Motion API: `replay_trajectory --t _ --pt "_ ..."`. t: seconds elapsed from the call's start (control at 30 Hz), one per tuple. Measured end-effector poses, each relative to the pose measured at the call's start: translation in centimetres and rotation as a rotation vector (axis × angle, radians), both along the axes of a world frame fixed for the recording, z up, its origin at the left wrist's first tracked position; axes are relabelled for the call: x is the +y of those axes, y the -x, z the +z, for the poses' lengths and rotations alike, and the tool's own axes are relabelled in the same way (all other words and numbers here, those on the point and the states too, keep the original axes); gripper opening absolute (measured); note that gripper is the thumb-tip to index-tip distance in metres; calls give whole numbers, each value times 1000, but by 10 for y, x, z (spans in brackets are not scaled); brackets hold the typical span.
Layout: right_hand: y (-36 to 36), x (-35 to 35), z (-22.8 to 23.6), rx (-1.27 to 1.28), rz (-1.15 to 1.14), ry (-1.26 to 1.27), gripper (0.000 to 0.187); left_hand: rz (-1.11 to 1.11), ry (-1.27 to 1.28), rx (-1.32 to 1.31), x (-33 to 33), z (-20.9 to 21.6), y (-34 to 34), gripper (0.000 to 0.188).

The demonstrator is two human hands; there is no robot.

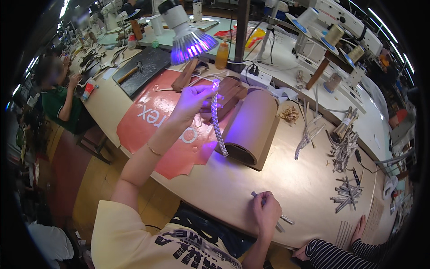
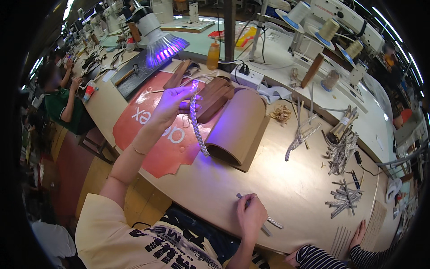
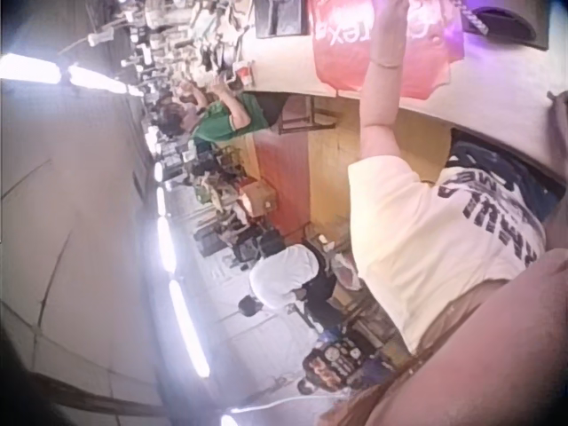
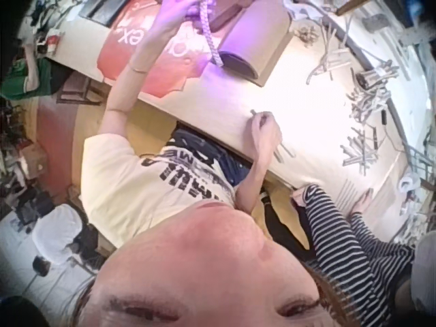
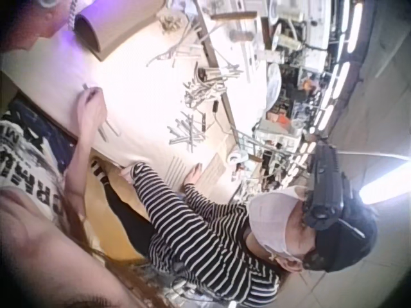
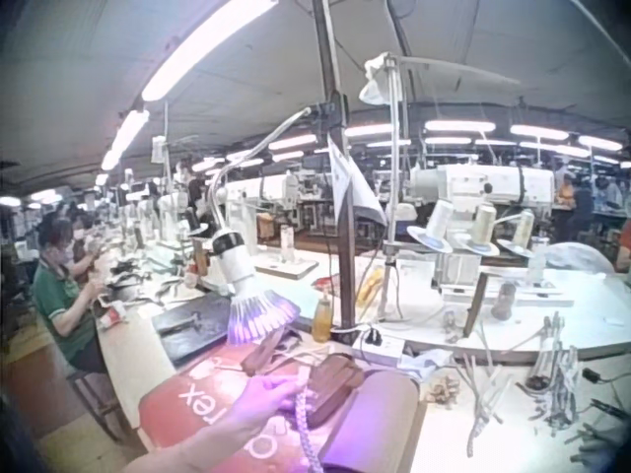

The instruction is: The person repeatedly picks up silver braided trim pieces, aligns them end-to-end on a worktable, and joins them by hand. The joined pieces are placed back on the table. The process is repeated with multiple trim segments throughout the clip.

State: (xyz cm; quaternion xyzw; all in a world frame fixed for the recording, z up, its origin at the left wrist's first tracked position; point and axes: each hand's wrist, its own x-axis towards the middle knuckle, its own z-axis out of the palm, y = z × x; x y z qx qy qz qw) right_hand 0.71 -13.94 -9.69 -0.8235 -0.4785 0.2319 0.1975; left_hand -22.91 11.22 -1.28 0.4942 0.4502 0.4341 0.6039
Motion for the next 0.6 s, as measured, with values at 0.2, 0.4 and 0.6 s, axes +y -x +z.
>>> replay_trajectory --t 0.2,0.4,0.6 --pt "-1 -1 -1 -24 -6 -7 23 124 -127 -79 -9 -3 -5 32" --pt "-1 -2 -4 -18 -4 -4 24 156 -175 -117 -8 -2 -13 31" --pt "-1 -2 -4 -7 -6 -22 25 250 -175 -103 -1 1 -13 28"
